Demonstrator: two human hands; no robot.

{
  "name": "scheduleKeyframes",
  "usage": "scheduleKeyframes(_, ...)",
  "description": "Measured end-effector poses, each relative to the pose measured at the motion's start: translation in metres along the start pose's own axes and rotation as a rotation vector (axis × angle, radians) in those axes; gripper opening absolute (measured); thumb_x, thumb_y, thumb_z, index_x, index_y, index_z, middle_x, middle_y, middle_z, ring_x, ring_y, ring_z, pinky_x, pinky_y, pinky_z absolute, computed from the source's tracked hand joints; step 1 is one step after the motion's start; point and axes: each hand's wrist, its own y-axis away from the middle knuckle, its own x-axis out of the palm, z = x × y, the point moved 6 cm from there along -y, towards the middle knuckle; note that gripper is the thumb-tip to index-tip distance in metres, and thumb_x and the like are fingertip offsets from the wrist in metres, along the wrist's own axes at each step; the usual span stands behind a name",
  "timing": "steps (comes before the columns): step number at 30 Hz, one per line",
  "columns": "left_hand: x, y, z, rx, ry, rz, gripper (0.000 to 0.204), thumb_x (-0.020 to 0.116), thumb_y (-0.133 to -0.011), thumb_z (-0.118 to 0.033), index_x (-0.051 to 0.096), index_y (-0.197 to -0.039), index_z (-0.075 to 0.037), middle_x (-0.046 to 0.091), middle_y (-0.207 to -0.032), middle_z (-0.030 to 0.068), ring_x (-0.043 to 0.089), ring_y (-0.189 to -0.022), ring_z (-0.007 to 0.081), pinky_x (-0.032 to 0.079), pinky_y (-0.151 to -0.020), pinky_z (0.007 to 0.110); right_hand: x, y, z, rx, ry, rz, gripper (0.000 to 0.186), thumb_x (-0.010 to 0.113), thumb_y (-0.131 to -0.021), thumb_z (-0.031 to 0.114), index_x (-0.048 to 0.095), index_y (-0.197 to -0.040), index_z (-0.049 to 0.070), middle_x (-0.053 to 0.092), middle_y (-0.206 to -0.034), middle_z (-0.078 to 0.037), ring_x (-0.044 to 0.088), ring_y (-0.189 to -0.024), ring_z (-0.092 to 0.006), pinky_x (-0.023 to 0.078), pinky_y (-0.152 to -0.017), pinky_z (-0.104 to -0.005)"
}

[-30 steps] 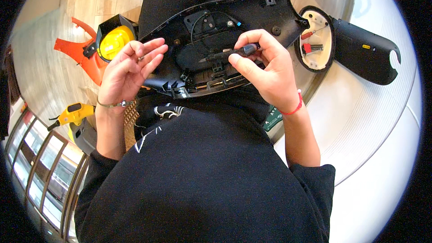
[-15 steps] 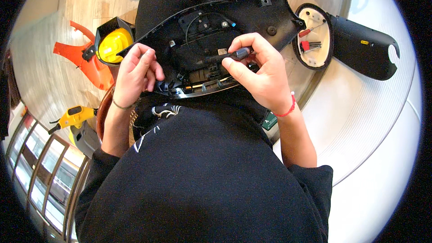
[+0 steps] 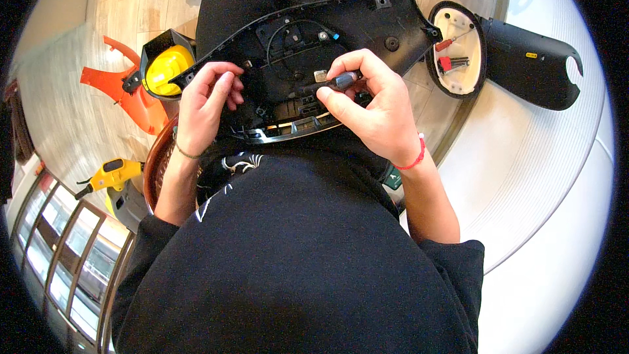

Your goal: Disassembling and checking electrical connections on a scooter panel using a screwdriver.

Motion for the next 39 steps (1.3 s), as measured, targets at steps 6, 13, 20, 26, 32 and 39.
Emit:
scheduleKeyframes(6,-0.002,-0.001,-0.005,0.016,-0.087,-0.039,0.013,0.052,-0.092,-0.008,0.052,-0.104,-0.001,0.065,-0.088,0.0064,0.057,-0.069,0.0067,0.045,-0.06,0.019,0.0,0.0,-0.001,0.001,-0.011,-0.008,0.019,0.068,-0.078,0.009,0.056,-0.092,0.005,0.052,-0.077,0.003,0.047,-0.067,-0.0028,0.039,-0.059,-0.0178)
scheduleKeyframes(13,-0.001,0.006,-0.015,0.138,-0.105,-0.086,0.01,0.05,-0.092,-0.004,0.051,-0.102,-0.001,0.066,-0.094,0.0085,0.058,-0.075,0.0088,0.046,-0.067,0.021,-0.001,0.0,-0.002,0.029,0.002,0.005,0.019,0.068,-0.078,0.009,0.056,-0.092,0.004,0.052,-0.077,0.003,0.046,-0.065,-0.0026,0.039,-0.058,-0.0181)
scheduleKeyframes(20,-0.001,0.001,-0.01,0.078,-0.114,-0.023,0.014,0.055,-0.091,-0.006,0.051,-0.104,-0.001,0.061,-0.087,0.0042,0.056,-0.073,0.009,0.045,-0.066,0.021,0.002,-0.002,0.002,0.026,0.019,0.002,0.019,0.068,-0.078,0.01,0.056,-0.092,0.004,0.052,-0.077,0.003,0.046,-0.065,-0.003,0.039,-0.058,-0.0181)
scheduleKeyframes(26,0.003,-0.002,-0.031,0.333,-0.492,-0.134,0.011,0.065,-0.082,-0.004,0.059,-0.091,-0.001,0.058,-0.081,0.0051,0.055,-0.07,0.0109,0.045,-0.066,0.023,0.002,-0.003,0.001,0.021,0.018,0.013,0.019,0.068,-0.079,0.01,0.056,-0.092,0.004,0.053,-0.079,0.003,0.046,-0.066,-0.0031,0.04,-0.059,-0.0181)
scheduleKeyframes(32,0.005,0.0,-0.032,0.436,-0.58,-0.137,0.015,0.065,-0.079,0.0,0.06,-0.093,-0.001,0.058,-0.084,0.0092,0.057,-0.074,0.0186,0.047,-0.067,0.027,0.002,-0.003,0.001,0.015,0.006,0.011,0.018,0.068,-0.079,0.009,0.056,-0.092,0.004,0.053,-0.081,0.003,0.046,-0.067,-0.0026,0.039,-0.059,-0.0176)
scheduleKeyframes(39,0.008,-0.001,-0.035,0.585,-0.673,-0.171,0.015,0.064,-0.079,0.002,0.06,-0.093,-0.002,0.058,-0.086,0.0097,0.058,-0.074,0.0197,0.047,-0.066,0.028,0.002,-0.004,0.001,0.029,-0.001,0.019,0.019,0.067,-0.079,0.008,0.055,-0.093,0.004,0.052,-0.077,0.004,0.045,-0.065,-0.002,0.038,-0.057,-0.0169)
